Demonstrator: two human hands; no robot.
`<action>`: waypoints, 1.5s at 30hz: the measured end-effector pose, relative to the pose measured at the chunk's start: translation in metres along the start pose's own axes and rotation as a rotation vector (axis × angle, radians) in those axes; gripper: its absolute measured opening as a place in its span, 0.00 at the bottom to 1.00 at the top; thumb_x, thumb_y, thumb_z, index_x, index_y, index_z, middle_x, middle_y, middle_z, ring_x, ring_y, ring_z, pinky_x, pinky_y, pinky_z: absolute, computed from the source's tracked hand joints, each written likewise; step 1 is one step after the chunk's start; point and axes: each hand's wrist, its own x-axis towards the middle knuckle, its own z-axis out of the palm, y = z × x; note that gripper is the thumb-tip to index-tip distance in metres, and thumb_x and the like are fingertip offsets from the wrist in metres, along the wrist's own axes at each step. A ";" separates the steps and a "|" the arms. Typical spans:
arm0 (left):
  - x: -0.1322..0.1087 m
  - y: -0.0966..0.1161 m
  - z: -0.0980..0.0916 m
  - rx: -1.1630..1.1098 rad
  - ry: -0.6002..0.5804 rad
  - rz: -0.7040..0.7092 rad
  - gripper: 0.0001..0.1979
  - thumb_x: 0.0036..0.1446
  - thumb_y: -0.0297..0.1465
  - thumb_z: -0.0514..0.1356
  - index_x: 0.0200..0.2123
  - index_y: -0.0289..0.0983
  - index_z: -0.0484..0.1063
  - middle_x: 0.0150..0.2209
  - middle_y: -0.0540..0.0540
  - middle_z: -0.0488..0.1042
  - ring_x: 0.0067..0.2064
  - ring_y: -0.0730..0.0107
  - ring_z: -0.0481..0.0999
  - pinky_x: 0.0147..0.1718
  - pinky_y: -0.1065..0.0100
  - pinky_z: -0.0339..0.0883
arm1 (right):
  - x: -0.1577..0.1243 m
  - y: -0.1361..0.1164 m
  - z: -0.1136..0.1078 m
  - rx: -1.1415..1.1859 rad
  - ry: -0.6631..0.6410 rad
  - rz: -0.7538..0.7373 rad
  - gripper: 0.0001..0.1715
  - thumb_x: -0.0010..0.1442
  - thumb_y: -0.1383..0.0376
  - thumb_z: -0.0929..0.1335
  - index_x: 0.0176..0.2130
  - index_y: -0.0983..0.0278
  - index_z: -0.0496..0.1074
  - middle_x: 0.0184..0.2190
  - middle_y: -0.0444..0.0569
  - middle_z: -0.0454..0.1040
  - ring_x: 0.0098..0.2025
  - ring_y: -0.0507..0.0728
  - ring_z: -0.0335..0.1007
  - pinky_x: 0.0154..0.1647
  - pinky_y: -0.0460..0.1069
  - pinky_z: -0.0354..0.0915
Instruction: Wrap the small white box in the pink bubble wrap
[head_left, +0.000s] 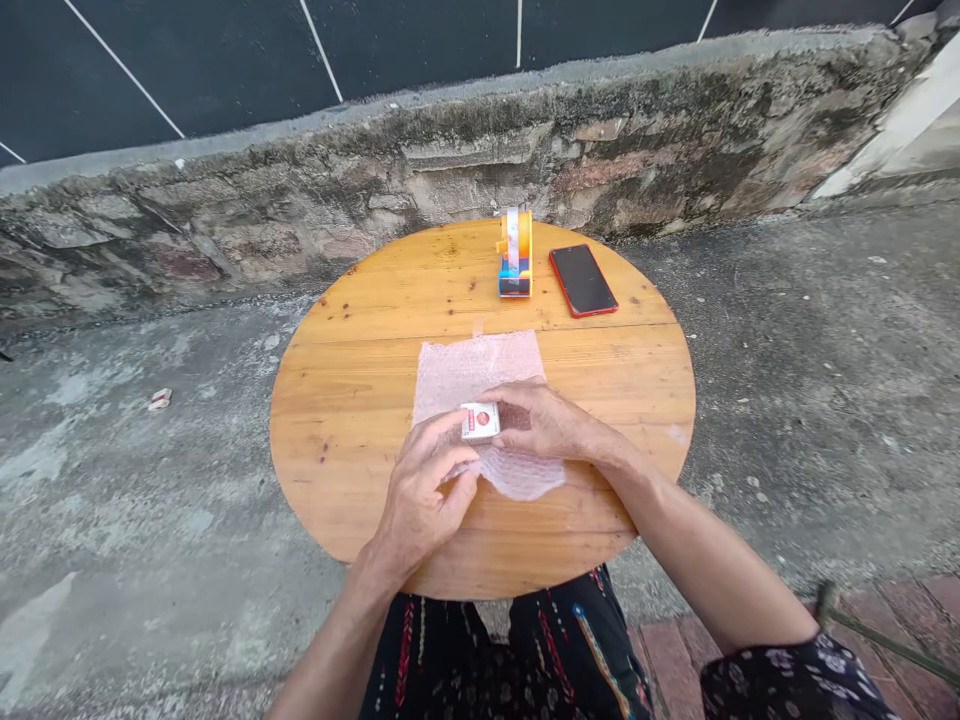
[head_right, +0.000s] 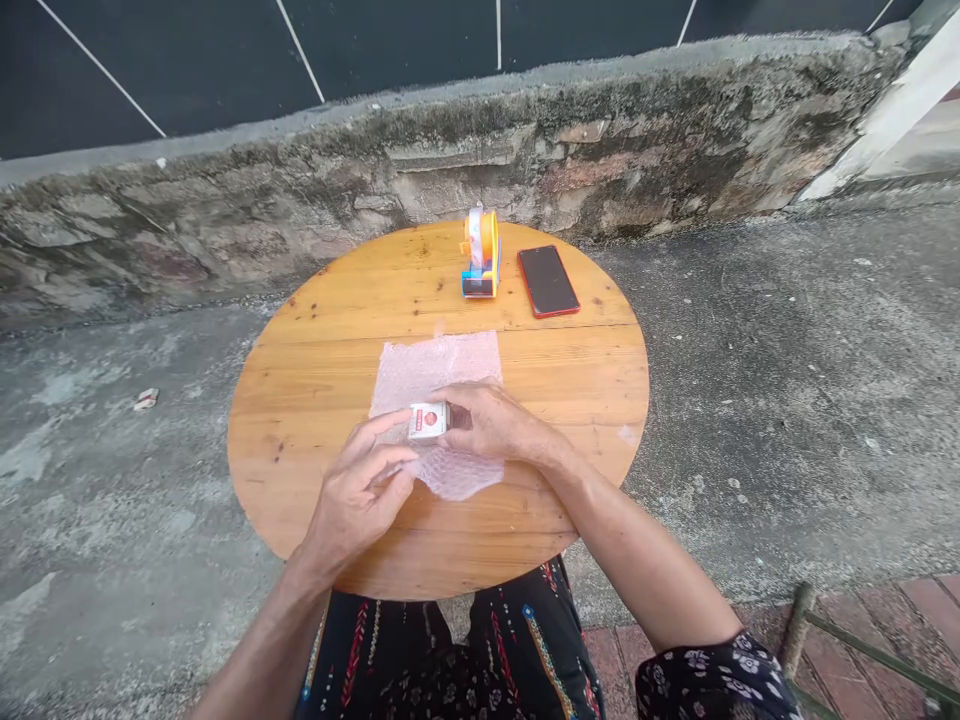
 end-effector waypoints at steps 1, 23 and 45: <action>-0.004 0.001 0.000 0.008 -0.003 0.011 0.07 0.56 0.22 0.58 0.35 0.38 0.73 0.55 0.42 0.69 0.55 0.59 0.70 0.52 0.56 0.66 | 0.000 0.000 0.000 0.001 0.006 0.000 0.26 0.54 0.68 0.71 0.53 0.60 0.70 0.46 0.48 0.77 0.46 0.57 0.72 0.50 0.53 0.64; 0.032 -0.004 -0.002 -0.035 -0.029 -0.225 0.05 0.58 0.28 0.58 0.32 0.37 0.73 0.50 0.43 0.74 0.50 0.62 0.74 0.50 0.63 0.67 | -0.004 0.000 -0.015 0.330 0.003 0.152 0.19 0.66 0.56 0.62 0.52 0.59 0.71 0.47 0.47 0.76 0.46 0.56 0.72 0.48 0.52 0.66; 0.046 -0.015 0.009 -0.376 -0.180 -0.522 0.06 0.55 0.31 0.58 0.31 0.37 0.73 0.28 0.52 0.75 0.31 0.73 0.71 0.29 0.74 0.61 | -0.009 0.012 -0.020 0.222 0.124 0.293 0.18 0.51 0.67 0.69 0.45 0.62 0.72 0.37 0.44 0.74 0.33 0.51 0.66 0.36 0.47 0.62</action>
